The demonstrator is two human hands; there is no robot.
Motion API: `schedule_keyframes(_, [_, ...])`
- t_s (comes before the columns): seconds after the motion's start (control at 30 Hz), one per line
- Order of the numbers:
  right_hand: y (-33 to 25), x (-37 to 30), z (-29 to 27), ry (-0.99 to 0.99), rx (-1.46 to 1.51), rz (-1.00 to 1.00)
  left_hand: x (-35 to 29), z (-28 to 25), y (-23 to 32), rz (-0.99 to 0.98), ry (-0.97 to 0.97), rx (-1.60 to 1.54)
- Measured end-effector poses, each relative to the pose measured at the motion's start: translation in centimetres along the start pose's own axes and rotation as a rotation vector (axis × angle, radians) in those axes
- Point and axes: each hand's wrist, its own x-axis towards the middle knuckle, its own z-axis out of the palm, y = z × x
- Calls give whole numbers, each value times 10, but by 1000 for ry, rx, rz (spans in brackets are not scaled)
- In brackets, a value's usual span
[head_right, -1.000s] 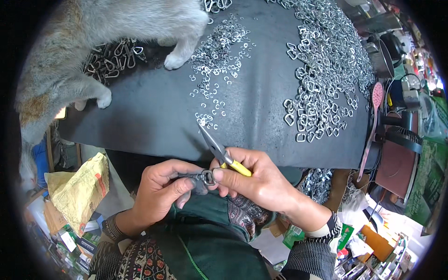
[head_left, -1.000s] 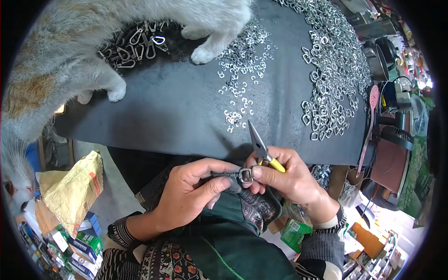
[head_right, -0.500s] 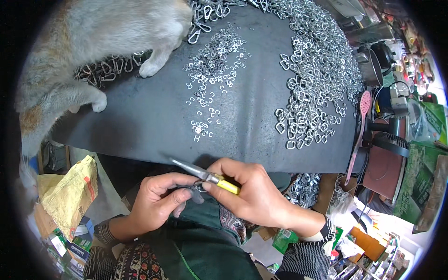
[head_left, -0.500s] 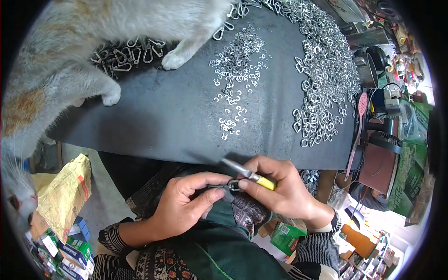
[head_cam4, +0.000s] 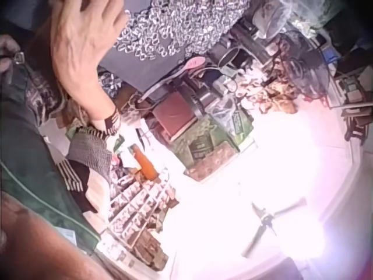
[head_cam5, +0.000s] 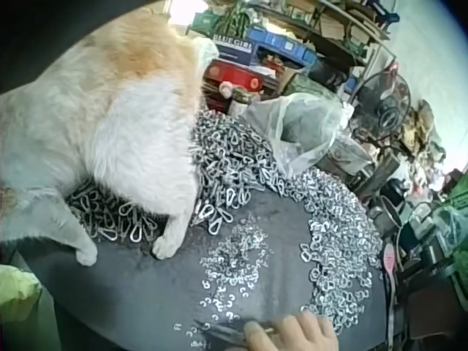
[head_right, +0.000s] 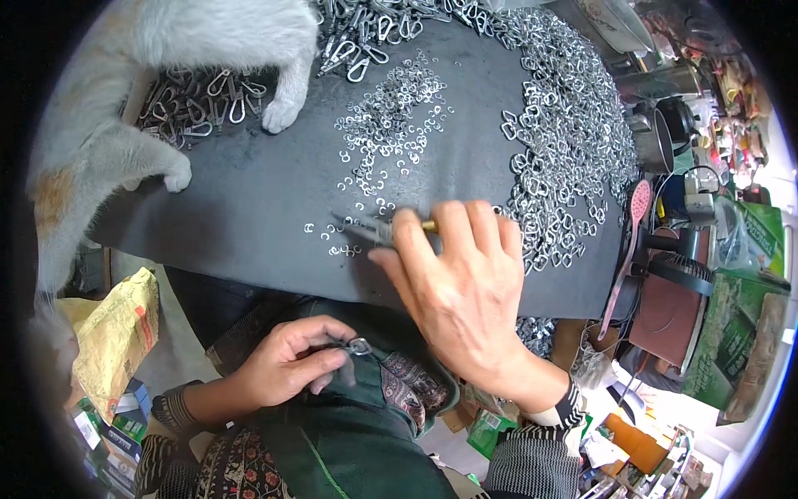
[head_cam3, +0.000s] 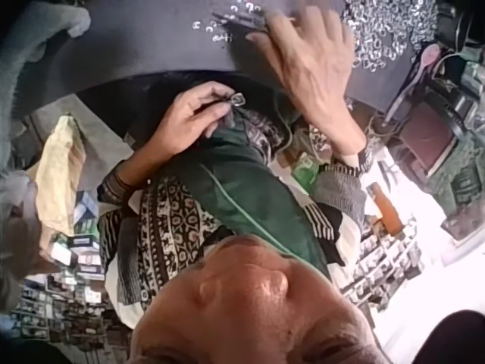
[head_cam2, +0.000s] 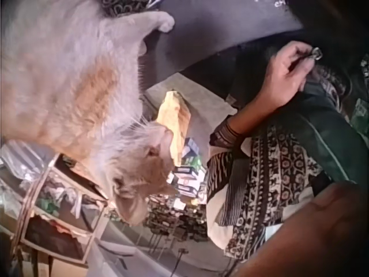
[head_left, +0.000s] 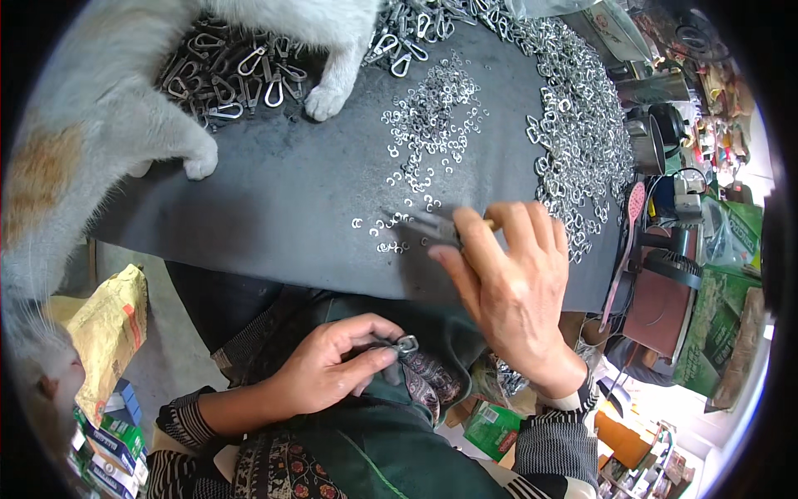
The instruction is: The person assembles metal clasps by attaching small metal rings to clasp components using pliers.
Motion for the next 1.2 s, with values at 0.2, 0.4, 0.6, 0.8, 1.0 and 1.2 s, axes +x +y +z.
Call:
schedule_keyframes(0.2, [6, -19, -9, -149, -28, 20, -4, -8, -2, 5, -29, 50])
schedule_keyframes(0.4, [10, -7, -3, -70, -15, -7, 6, -2, 3, 40, -24, 219])
schedule_keyframes(0.6, [34, -17, -16, -114, -55, 83, -2, -6, 14, -119, -127, 121])
schedule_keyframes(0.8, [27, -25, -12, -143, 31, 36, 6, 0, 11, -154, -215, 139])
schedule_keyframes(1.0, [38, -25, -10, -59, -23, 41, 6, 4, 14, -178, -165, 163])
schedule_keyframes(1.2, [41, -15, -5, -51, -75, 90, 9, 14, 13, -118, -223, 175])
